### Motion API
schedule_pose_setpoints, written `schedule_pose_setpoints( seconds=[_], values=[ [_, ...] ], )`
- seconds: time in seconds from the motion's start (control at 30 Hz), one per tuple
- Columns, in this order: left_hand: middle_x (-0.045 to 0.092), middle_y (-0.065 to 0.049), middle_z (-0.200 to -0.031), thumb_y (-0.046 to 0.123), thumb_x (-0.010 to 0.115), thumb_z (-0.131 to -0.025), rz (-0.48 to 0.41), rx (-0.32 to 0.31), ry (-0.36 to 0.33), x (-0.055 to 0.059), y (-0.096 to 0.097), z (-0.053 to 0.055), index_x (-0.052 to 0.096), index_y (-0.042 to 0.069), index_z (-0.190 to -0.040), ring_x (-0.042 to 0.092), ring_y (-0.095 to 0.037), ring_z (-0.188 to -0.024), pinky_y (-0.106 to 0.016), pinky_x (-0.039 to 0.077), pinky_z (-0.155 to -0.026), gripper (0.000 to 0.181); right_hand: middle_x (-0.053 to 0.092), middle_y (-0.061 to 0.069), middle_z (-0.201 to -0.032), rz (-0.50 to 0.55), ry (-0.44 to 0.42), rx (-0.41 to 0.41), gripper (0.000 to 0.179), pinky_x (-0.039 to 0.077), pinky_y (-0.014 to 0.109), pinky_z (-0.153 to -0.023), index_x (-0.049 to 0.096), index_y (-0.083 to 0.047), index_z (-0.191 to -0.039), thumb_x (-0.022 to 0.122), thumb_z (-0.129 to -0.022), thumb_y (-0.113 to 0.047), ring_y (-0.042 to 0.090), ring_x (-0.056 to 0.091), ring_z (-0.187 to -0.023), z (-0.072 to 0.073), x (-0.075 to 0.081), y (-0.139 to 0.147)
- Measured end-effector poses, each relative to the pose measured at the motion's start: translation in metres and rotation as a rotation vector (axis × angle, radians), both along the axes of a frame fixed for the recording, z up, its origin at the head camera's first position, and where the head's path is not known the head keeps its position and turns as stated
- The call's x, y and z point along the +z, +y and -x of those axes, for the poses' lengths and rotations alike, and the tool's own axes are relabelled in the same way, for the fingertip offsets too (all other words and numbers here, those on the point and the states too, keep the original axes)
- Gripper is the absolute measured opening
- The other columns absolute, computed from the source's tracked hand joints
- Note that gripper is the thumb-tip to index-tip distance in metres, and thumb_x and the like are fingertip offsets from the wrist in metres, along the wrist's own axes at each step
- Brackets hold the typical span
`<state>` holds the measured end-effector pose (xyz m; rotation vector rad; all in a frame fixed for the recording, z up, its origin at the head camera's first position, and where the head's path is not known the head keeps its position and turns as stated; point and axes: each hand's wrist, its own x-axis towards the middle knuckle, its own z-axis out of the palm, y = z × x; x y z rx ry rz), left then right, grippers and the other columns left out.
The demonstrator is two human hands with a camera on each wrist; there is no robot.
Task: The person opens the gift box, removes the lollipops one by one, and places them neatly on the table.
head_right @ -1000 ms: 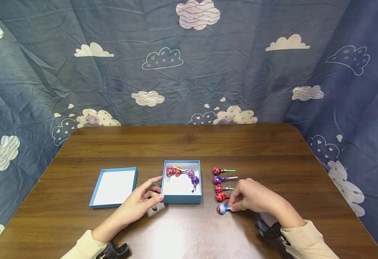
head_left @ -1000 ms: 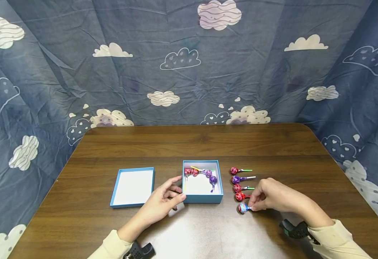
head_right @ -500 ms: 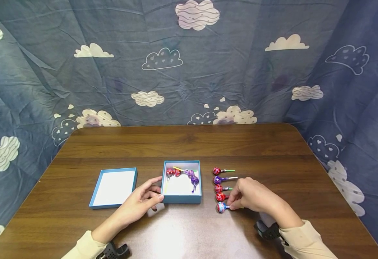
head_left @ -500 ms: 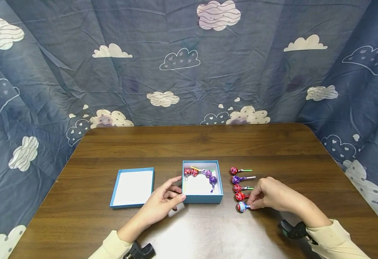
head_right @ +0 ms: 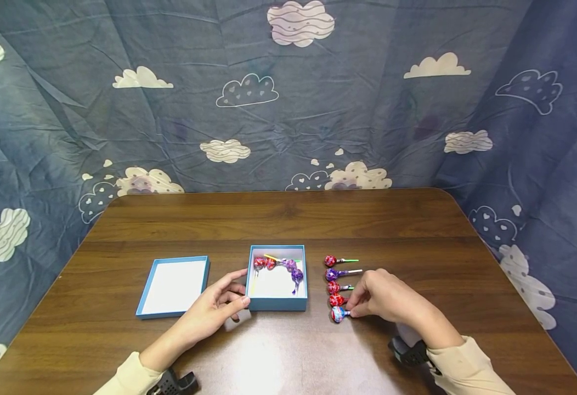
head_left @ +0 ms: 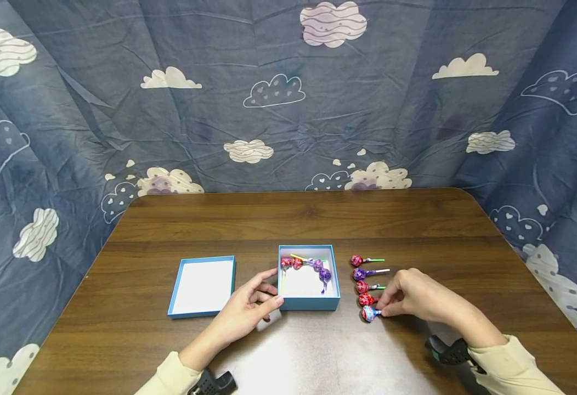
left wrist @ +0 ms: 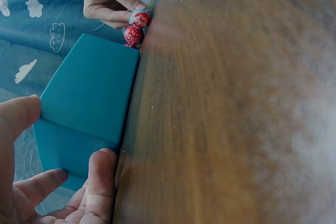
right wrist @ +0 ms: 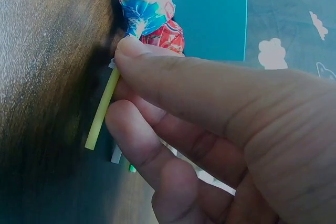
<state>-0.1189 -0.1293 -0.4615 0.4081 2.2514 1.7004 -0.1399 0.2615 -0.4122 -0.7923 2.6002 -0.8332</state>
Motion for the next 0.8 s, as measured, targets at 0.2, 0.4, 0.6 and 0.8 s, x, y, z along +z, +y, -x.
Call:
schedule_pose_setpoints(
  seconds=[0.2, 0.4, 0.6, 0.8],
  values=[
    [0.066, -0.022, -0.13, 0.026, 0.072, -0.105, 0.004, 0.0, -0.003, 0.0, 0.0, 0.0, 0.045, 0.01, -0.161, 0.07, -0.015, -0.098, -0.026, 0.062, -0.076, 0.065, 0.076, -0.017, -0.078, 0.012, -0.003, 0.008, 0.006, 0.052, 0.019, -0.059, 0.085, -0.019, -0.082, 0.091, -0.083, -0.016, -0.009, 0.058, -0.066, 0.0, 0.001, 0.0],
    [0.066, -0.022, -0.13, 0.026, 0.072, -0.105, 0.002, -0.003, -0.004, 0.0, 0.0, 0.0, 0.045, 0.01, -0.162, 0.07, -0.014, -0.099, -0.026, 0.062, -0.076, 0.065, 0.076, -0.015, -0.077, 0.029, -0.011, 0.013, 0.005, 0.052, 0.019, -0.058, 0.085, -0.016, -0.082, 0.09, -0.084, -0.014, -0.009, 0.058, -0.066, 0.001, 0.003, 0.0],
    [0.066, -0.022, -0.13, 0.026, 0.071, -0.105, -0.001, -0.007, 0.005, -0.001, 0.0, 0.0, 0.045, 0.009, -0.161, 0.07, -0.015, -0.097, -0.026, 0.062, -0.076, 0.064, 0.076, -0.015, -0.076, 0.039, -0.009, 0.018, 0.006, 0.053, 0.019, -0.059, 0.085, -0.015, -0.083, 0.089, -0.085, -0.012, -0.008, 0.059, -0.066, 0.001, 0.007, 0.001],
    [0.066, -0.022, -0.129, 0.026, 0.071, -0.105, -0.001, -0.005, 0.002, -0.001, 0.0, 0.0, 0.045, 0.009, -0.161, 0.07, -0.012, -0.097, -0.026, 0.062, -0.076, 0.064, 0.077, -0.011, -0.077, 0.067, -0.026, 0.021, 0.005, 0.056, 0.02, -0.06, 0.084, -0.012, -0.087, 0.089, -0.087, -0.011, -0.006, 0.063, -0.067, 0.002, 0.013, -0.002]
  ],
)
